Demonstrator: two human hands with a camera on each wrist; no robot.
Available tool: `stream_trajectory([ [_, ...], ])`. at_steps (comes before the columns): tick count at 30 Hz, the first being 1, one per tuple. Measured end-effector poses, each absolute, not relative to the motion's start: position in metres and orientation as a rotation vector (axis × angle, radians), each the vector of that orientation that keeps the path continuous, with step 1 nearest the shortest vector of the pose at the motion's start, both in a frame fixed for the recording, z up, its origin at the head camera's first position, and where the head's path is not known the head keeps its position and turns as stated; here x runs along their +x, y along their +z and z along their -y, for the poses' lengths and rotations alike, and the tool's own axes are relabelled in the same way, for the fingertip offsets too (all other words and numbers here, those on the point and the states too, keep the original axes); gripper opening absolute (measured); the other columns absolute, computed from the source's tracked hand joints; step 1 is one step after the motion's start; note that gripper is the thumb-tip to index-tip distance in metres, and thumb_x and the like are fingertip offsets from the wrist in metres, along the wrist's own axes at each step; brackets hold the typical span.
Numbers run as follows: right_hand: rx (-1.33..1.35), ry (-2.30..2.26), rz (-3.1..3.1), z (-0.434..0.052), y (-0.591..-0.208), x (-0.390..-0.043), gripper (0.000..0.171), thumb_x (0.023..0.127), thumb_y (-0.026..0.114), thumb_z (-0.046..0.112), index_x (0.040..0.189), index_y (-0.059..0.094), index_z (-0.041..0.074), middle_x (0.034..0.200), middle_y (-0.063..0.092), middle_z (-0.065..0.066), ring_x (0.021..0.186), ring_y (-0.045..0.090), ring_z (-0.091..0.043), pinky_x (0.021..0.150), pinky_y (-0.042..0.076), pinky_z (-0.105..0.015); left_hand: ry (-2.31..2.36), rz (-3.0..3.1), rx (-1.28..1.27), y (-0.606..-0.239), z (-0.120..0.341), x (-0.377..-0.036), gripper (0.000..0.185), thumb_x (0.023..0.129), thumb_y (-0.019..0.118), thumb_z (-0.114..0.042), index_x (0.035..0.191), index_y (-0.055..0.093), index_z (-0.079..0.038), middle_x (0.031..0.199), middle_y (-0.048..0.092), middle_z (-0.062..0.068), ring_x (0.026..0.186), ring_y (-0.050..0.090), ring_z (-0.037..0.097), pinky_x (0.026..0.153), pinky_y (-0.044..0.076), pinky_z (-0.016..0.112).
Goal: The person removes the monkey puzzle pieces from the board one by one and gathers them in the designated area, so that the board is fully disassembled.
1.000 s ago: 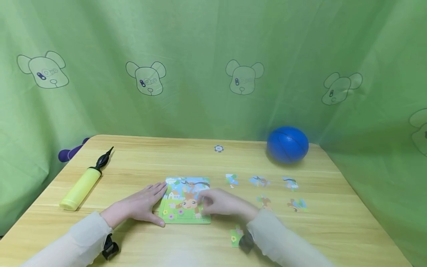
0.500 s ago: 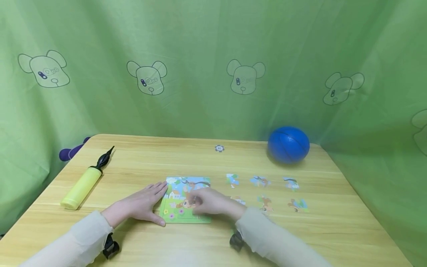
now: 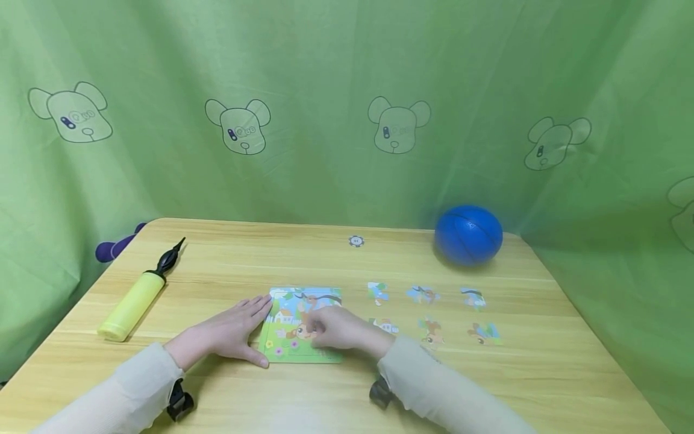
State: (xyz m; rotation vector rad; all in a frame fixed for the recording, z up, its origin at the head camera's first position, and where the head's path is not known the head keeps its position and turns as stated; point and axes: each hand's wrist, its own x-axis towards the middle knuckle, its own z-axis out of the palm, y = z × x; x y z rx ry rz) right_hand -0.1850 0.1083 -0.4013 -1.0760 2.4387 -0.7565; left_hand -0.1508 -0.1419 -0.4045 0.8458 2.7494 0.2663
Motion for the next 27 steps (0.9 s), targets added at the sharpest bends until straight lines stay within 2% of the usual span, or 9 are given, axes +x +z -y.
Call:
stream_trajectory([
  [11,-1.043,-0.741,-2.487,-0.1079,-0.4008,-0.1832,0.01,0.084,0.06,0.001,0.088,0.06,0.01,0.064,0.049,0.006,0.056,0.042,-0.005,0.055,0.038,-0.022,0.285,-2.75,0.855,-0.4026,0.1418,-0.1496,0.115,0.066,0.063,-0.068,0.141,0.022,0.009,0.148,0.015,0.023,0.135,0.015,0.036,0.109,0.013,0.045],
  [21,-1.001,-0.84,-2.445,-0.1089,-0.4012,-0.1845,0.01,0.085,0.061,0.0,0.088,0.059,0.009,0.068,0.051,0.004,0.059,0.045,-0.007,0.055,0.041,-0.023,0.28,-2.752,0.841,-0.4047,0.1421,-0.1503,0.116,0.066,0.063,-0.069,0.142,0.021,0.008,0.149,0.014,0.022,0.135,0.015,0.035,0.109,0.012,0.044],
  [27,-0.983,-0.949,-2.371,-0.1106,-0.4032,-0.1867,0.006,0.089,0.058,0.002,0.087,0.057,0.007,0.072,0.051,0.001,0.059,0.053,-0.011,0.049,0.043,-0.022,0.274,-2.752,0.837,-0.4048,0.1421,-0.1504,0.116,0.066,0.062,-0.069,0.142,0.021,0.008,0.149,0.014,0.022,0.135,0.014,0.035,0.109,0.012,0.044],
])
